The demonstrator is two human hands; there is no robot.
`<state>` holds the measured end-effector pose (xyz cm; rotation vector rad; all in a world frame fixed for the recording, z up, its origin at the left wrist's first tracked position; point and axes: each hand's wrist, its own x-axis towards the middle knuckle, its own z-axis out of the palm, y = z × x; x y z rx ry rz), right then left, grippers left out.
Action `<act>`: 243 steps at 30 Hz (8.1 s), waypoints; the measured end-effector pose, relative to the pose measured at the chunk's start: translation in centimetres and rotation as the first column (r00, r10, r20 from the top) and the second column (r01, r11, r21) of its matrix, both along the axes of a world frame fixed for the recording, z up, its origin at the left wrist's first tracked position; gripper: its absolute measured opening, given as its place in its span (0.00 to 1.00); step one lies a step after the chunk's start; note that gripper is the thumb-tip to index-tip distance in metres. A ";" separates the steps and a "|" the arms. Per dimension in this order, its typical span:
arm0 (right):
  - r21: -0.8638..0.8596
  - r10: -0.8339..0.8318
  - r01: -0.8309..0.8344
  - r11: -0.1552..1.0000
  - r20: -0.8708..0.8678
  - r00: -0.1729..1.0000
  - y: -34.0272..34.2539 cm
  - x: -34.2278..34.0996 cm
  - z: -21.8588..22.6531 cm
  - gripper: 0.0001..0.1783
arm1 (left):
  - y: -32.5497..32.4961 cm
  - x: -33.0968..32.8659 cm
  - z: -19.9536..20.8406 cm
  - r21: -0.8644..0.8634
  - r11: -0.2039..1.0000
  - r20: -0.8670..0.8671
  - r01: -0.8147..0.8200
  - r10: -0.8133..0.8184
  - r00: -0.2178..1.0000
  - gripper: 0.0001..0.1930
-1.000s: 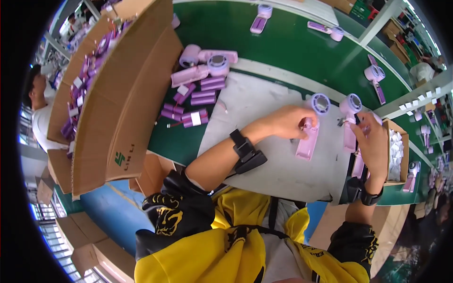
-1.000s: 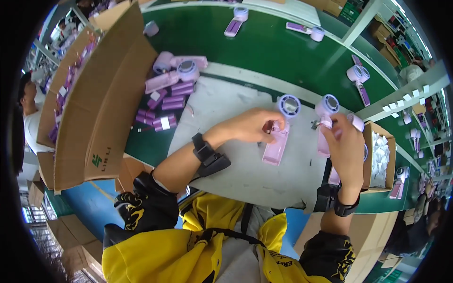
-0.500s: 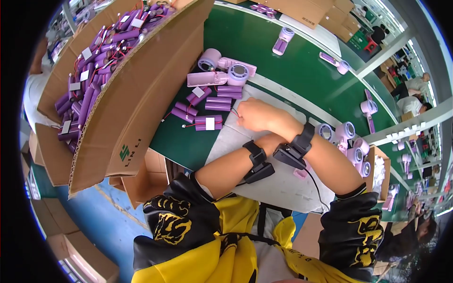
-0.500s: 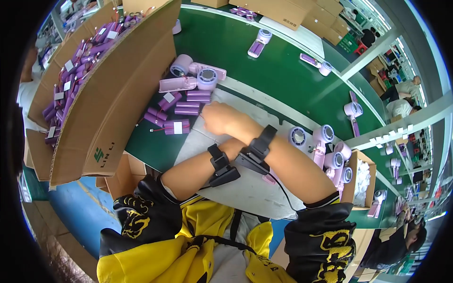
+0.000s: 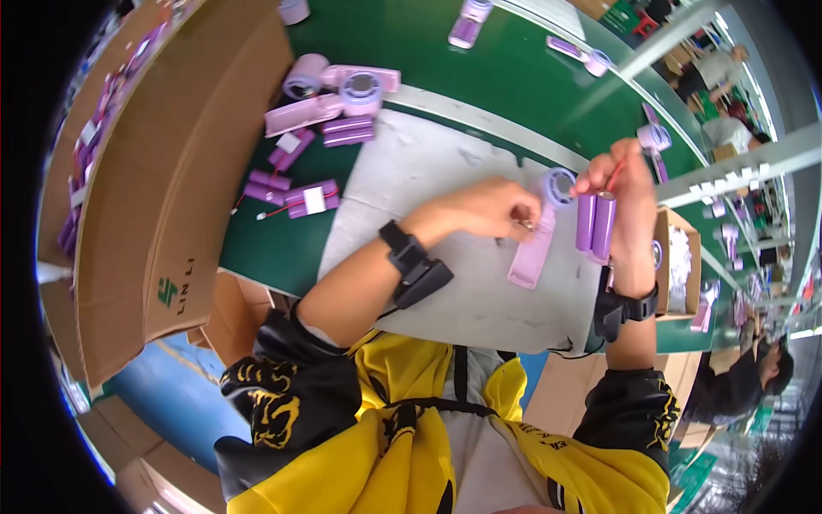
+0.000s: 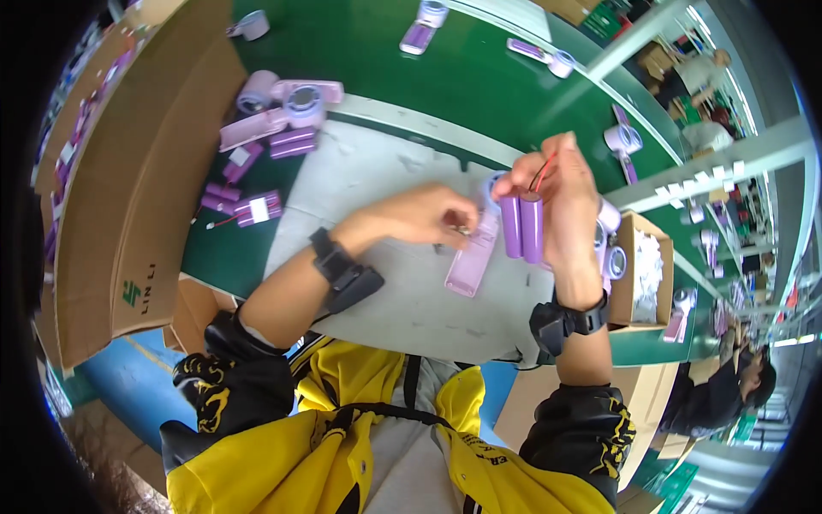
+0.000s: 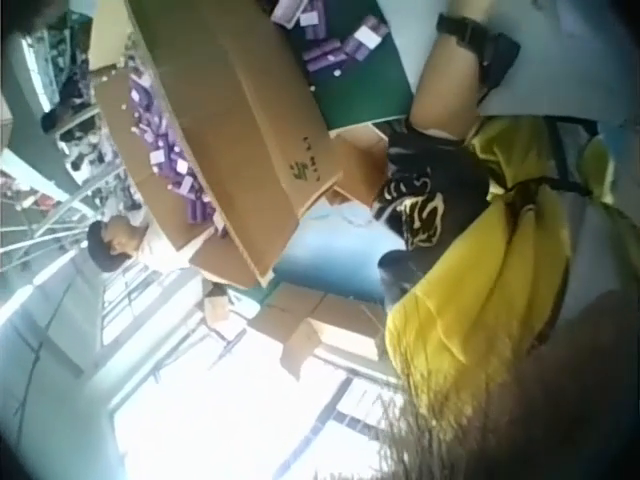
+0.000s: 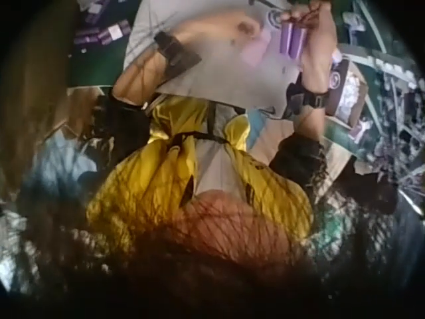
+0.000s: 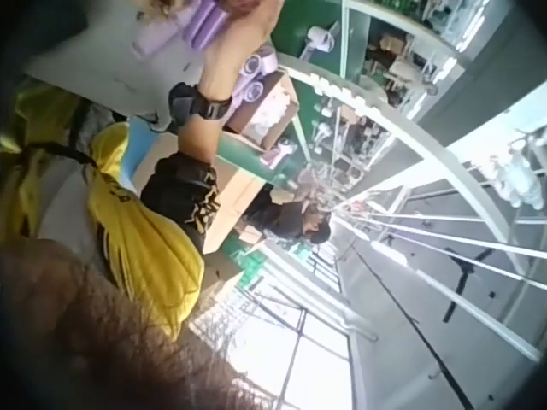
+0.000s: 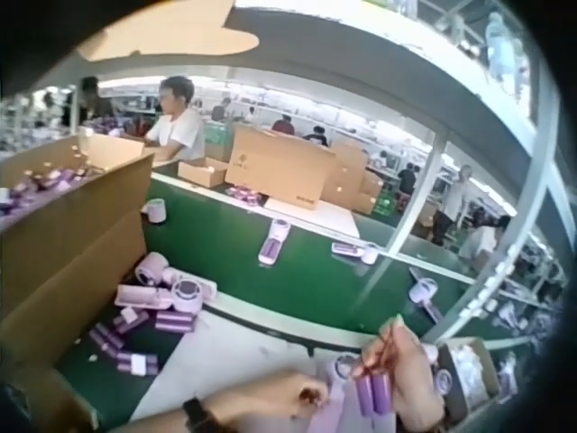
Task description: Assembling components of small handheld portable fans on a factory production line.
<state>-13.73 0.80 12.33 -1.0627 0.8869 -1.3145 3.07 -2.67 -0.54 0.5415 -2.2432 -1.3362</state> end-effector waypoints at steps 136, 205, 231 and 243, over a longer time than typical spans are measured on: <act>-0.364 -0.096 -0.275 0.890 -0.738 0.667 3.2 -2.7 -11.0 0.03 | 1.9 2.3 1.7 0.608 0.783 -0.027 -0.132 0.186 0.982 0.05; -0.381 -0.164 -0.158 0.911 -0.685 0.710 3.2 -1.7 -10.6 0.13 | 2.5 2.1 2.8 0.321 0.906 -0.024 -0.276 0.299 0.954 0.18; -0.461 -0.325 -0.041 0.886 -0.682 0.655 3.3 -1.6 -10.6 0.19 | 2.9 1.7 2.9 0.105 0.922 -0.003 -0.372 0.375 0.927 0.15; -0.425 -0.310 -0.028 0.905 -0.703 0.639 3.2 -1.5 -10.4 0.18 | 2.6 1.8 2.2 0.066 0.922 -0.006 -0.383 0.384 0.923 0.14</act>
